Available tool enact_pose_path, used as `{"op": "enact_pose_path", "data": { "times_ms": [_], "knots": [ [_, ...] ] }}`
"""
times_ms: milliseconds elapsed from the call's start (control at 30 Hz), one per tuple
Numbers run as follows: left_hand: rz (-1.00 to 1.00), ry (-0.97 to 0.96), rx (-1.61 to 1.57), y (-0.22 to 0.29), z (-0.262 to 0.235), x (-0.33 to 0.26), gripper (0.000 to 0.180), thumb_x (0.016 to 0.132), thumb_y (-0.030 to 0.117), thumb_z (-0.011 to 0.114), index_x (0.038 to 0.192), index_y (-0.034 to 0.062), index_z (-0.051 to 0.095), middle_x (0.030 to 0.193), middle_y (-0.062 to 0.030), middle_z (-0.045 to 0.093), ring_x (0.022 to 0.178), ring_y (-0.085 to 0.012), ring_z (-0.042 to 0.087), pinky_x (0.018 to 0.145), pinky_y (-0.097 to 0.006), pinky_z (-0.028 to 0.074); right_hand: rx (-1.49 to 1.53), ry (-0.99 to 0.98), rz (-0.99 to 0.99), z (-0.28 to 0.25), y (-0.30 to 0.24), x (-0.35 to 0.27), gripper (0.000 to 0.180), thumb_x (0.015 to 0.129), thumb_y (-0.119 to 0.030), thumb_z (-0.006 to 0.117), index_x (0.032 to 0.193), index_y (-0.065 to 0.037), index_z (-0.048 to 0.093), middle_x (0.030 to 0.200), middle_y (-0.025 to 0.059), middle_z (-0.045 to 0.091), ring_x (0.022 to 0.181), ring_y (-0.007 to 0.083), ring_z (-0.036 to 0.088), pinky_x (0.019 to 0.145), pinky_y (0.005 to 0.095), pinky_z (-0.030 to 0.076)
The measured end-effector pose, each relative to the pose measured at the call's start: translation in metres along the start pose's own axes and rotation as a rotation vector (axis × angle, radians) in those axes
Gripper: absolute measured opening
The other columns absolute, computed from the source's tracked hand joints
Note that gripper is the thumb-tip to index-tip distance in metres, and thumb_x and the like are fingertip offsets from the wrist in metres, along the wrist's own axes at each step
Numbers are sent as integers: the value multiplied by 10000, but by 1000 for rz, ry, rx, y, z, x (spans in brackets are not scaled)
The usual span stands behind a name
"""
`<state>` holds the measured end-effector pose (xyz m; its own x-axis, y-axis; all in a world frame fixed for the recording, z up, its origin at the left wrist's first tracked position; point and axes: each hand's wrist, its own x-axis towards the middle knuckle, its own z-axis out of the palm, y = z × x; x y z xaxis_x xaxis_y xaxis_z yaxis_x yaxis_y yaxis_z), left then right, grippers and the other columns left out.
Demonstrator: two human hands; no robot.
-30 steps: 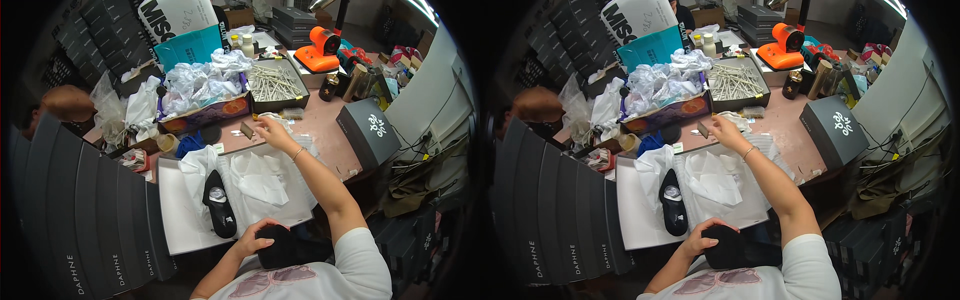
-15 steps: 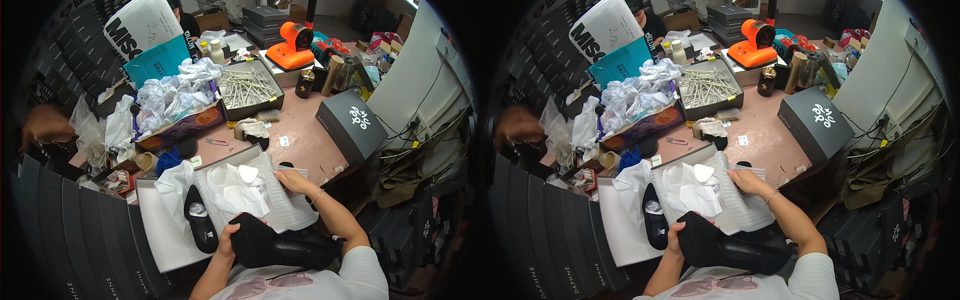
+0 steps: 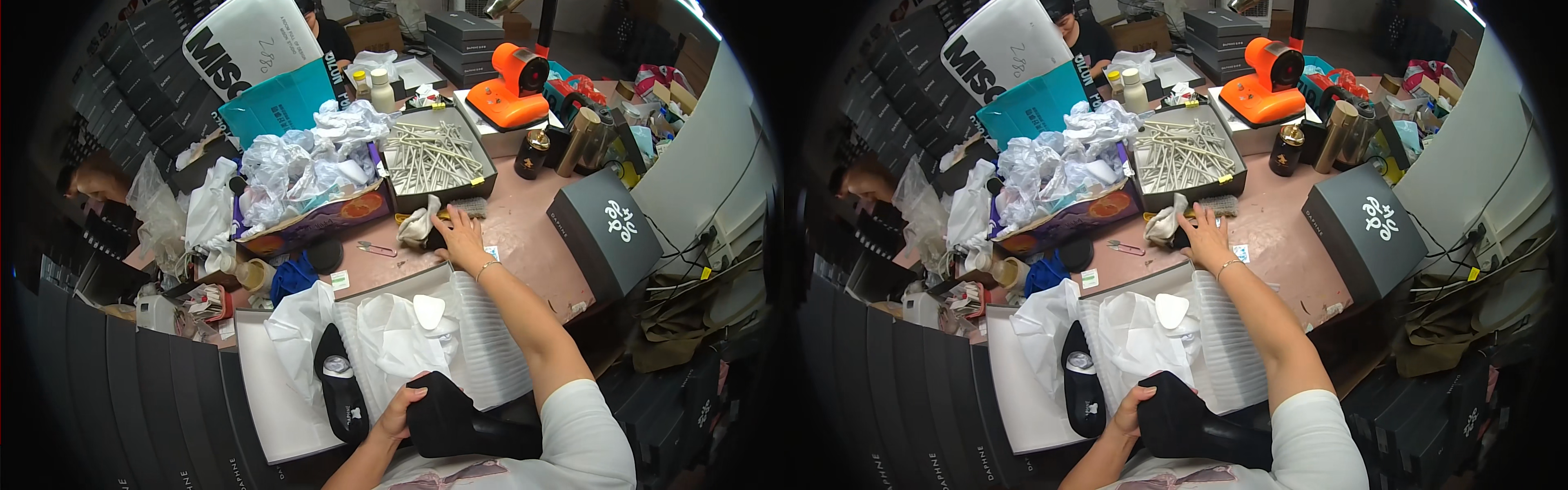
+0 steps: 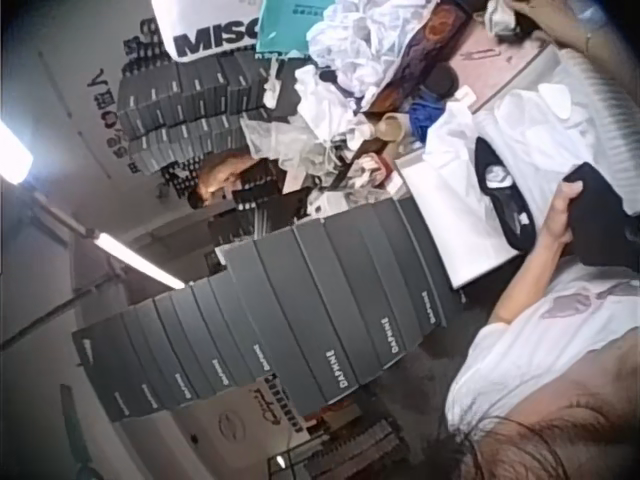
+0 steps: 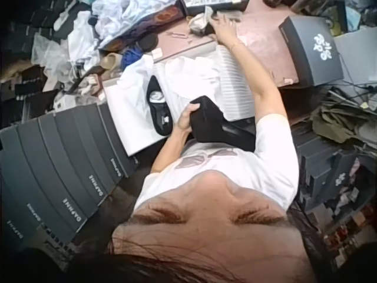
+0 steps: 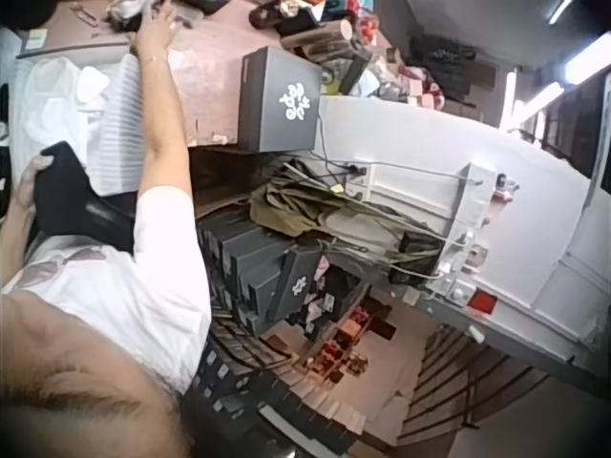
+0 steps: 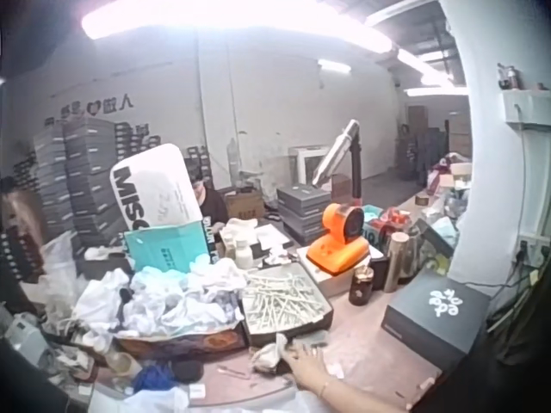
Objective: Cleaning and packing high-heeled shoes into boxes with protective tissue and foam.
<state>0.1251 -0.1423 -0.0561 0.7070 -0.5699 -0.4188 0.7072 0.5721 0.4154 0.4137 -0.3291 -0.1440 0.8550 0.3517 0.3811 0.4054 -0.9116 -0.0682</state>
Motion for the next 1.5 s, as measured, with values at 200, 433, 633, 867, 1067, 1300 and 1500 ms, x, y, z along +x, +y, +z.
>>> {"op": "enact_pose_path", "data": {
  "times_ms": [200, 433, 633, 867, 1067, 1300, 1500],
  "knots": [
    [20, -56, -37, 0, -4, 0, 658, 839, 403, 550, 1265, -94, 478, 1253, -281, 555, 1143, -351, 587, 993, -438, 471, 91, -430, 176, -19, 11, 7, 689, 743, -287, 681, 1365, -133, 427, 1236, 184, 575, 1027, 357, 623, 867, 526, 465],
    [-1, -119, -98, -23, -11, -6, 703, 861, 491, 544, 1280, -69, 477, 1277, -240, 548, 1156, -311, 579, 1011, -429, 455, 984, -656, 603, -124, 70, 12, 711, 772, -399, 612, 1363, -28, 475, 1203, 210, 610, 985, 282, 644, 838, 379, 521],
    [48, -101, -65, -28, -1, -15, 763, 843, 556, 538, 1285, -63, 476, 1288, -248, 539, 1173, -322, 568, 1029, -437, 440, 1306, -460, 545, -145, 66, -18, 472, 889, -126, 485, 1352, -35, 481, 1136, 48, 570, 1035, 142, 532, 918, 254, 425],
    [29, -87, -199, -50, -12, -22, 626, 913, 541, 482, 1257, 21, 533, 1191, -156, 620, 1087, -274, 620, 983, -417, 480, 580, -170, -183, -239, -21, -109, 501, 844, -110, 480, 1341, -55, 491, 1264, 216, 505, 1052, 384, 565, 921, 389, 468],
    [31, -119, -138, -39, 9, -34, 645, 966, 575, 323, 1264, 43, 531, 1191, -150, 617, 1075, -257, 625, 945, -390, 510, 471, -364, -1133, -320, -116, -186, 410, 838, -257, 540, 1233, -157, 580, 1014, 15, 523, 809, 144, 528, 696, 274, 426],
    [124, -70, 29, -34, 35, -53, 692, 966, 595, 279, 1302, 29, 494, 1197, -137, 611, 1083, -242, 620, 983, -391, 482, 799, -236, -758, -327, -103, -148, 346, 830, -204, 597, 1161, -109, 623, 939, 69, 565, 827, 223, 577, 677, 347, 457],
    [121, -209, 77, -38, 30, -52, 636, 992, 553, 276, 1336, 53, 465, 1233, -128, 589, 1095, -226, 611, 963, -377, 498, 220, -328, -516, -259, -41, -126, 548, 880, -158, 635, 1400, -178, 465, 1212, 121, 565, 1076, 274, 557, 929, 346, 442]
  ]
}}
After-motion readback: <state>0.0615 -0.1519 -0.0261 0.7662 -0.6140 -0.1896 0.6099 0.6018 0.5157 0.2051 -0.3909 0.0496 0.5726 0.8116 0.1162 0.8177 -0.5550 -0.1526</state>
